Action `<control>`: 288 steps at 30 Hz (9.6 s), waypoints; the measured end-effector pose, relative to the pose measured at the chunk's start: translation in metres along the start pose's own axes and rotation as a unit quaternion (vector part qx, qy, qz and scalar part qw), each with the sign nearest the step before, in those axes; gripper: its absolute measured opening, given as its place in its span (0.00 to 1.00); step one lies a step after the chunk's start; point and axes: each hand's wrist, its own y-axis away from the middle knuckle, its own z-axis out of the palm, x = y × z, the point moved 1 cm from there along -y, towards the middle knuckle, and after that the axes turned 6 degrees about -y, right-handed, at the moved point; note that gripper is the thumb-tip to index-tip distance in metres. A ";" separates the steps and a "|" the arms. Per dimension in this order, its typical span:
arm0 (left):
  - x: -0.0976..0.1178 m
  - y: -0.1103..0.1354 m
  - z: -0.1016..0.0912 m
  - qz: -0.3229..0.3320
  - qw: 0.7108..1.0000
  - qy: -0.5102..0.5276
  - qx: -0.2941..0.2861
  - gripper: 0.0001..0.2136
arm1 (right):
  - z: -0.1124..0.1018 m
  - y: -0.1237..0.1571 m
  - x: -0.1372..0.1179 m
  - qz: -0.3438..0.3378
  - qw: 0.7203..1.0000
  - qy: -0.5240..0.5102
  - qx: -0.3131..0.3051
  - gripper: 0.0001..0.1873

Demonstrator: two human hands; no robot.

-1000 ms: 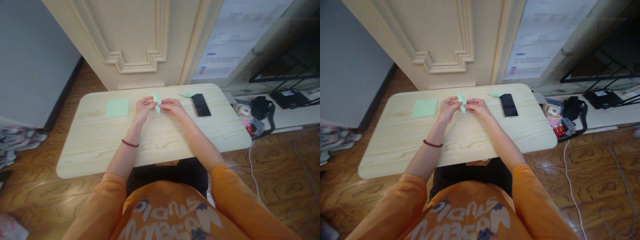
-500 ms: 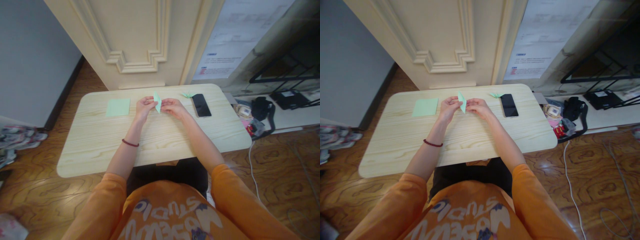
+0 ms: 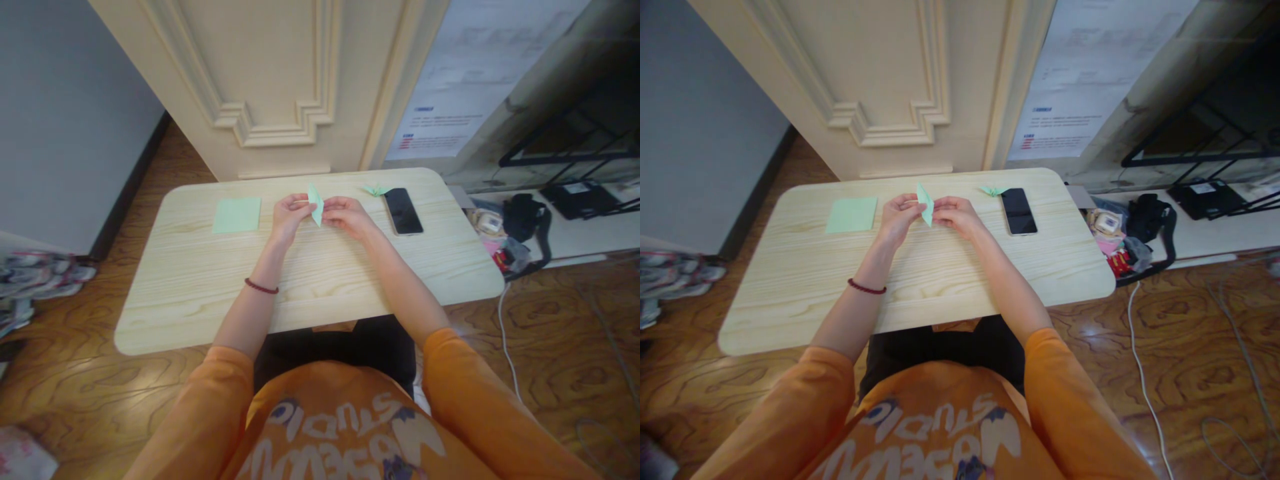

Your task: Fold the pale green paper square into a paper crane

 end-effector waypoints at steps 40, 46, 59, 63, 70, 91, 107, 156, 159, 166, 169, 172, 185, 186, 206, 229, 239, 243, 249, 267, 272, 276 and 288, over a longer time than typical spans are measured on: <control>0.004 0.004 0.004 -0.018 0.996 -0.007 -0.083 0.18 | -0.003 -0.005 -0.002 -0.083 0.996 0.030 0.003 0.13; 0.005 0.005 0.006 -0.024 0.997 -0.003 -0.079 0.17 | 0.001 -0.006 -0.001 -0.154 0.984 0.081 0.028 0.14; 0.002 0.004 0.005 -0.045 0.996 -0.011 -0.071 0.17 | 0.000 -0.007 0.001 -0.125 0.986 0.107 -0.021 0.18; 0.002 0.004 0.005 -0.048 0.997 -0.006 -0.067 0.17 | 0.002 -0.007 0.003 -0.157 0.980 0.123 -0.021 0.20; 0.003 0.005 0.005 -0.044 0.997 0.034 -0.045 0.17 | 0.005 -0.003 0.005 -0.126 0.983 0.132 -0.025 0.21; -0.004 0.001 0.009 -0.021 0.997 0.063 0.044 0.17 | 0.005 -0.010 0.007 -0.100 0.992 0.048 -0.053 0.11; -0.003 0.000 0.006 -0.014 0.999 0.029 0.016 0.22 | 0.006 -0.006 0.007 -0.099 0.992 0.084 0.011 0.12; -0.003 0.005 0.005 -0.033 0.992 0.036 -0.119 0.18 | -0.006 -0.004 -0.009 -0.122 0.982 0.139 -0.042 0.18; -0.006 0.004 0.005 -0.051 0.990 0.053 -0.123 0.17 | -0.007 -0.002 -0.009 -0.123 0.980 0.151 -0.038 0.20; -0.007 0.001 0.003 -0.025 0.990 0.028 -0.138 0.18 | -0.009 -0.002 -0.007 -0.056 0.992 0.102 -0.058 0.19; -0.007 0.000 0.002 0.005 0.987 0.006 -0.159 0.18 | -0.009 -0.004 -0.006 -0.003 0.995 0.072 -0.066 0.18; -0.009 -0.001 0.002 0.023 0.984 -0.001 -0.178 0.19 | -0.008 -0.006 -0.004 0.018 0.996 0.060 -0.068 0.18; -0.013 -0.007 0.005 0.069 0.994 0.023 -0.084 0.21 | 0.001 -0.006 0.002 -0.268 0.915 0.294 0.069 0.14; -0.012 -0.006 0.006 0.071 0.994 0.025 -0.080 0.21 | 0.000 -0.006 0.003 -0.272 0.912 0.299 0.069 0.15; -0.006 0.005 0.014 0.063 0.997 0.043 -0.016 0.23 | 0.003 -0.003 -0.002 -0.272 0.925 0.256 0.070 0.05; 0.003 0.008 0.009 0.016 0.996 0.084 -0.025 0.19 | -0.001 -0.003 -0.007 -0.290 0.912 0.285 0.053 0.06; 0.003 0.006 0.008 0.005 0.997 0.065 -0.037 0.14 | 0.000 -0.001 -0.010 -0.274 0.921 0.269 0.072 0.07; 0.002 0.006 0.008 0.008 0.997 0.063 -0.038 0.16 | 0.002 0.000 -0.011 -0.275 0.921 0.269 0.059 0.06; 0.004 0.006 0.007 0.011 0.997 0.061 -0.038 0.18 | 0.002 0.000 -0.011 -0.258 0.930 0.256 0.061 0.09; -0.001 0.000 0.004 0.061 0.996 0.048 -0.044 0.18 | -0.006 -0.010 -0.005 -0.287 0.929 0.232 0.026 0.15; -0.002 0.000 0.004 0.083 0.995 0.031 -0.050 0.18 | -0.007 -0.012 -0.003 -0.276 0.943 0.188 0.012 0.16; -0.003 0.000 0.004 0.110 0.993 -0.002 -0.045 0.17 | -0.005 -0.011 -0.005 -0.255 0.954 0.159 0.009 0.17; 0.007 0.004 0.003 0.149 0.986 -0.063 -0.042 0.20 | -0.005 -0.010 -0.005 -0.237 0.962 0.135 0.003 0.17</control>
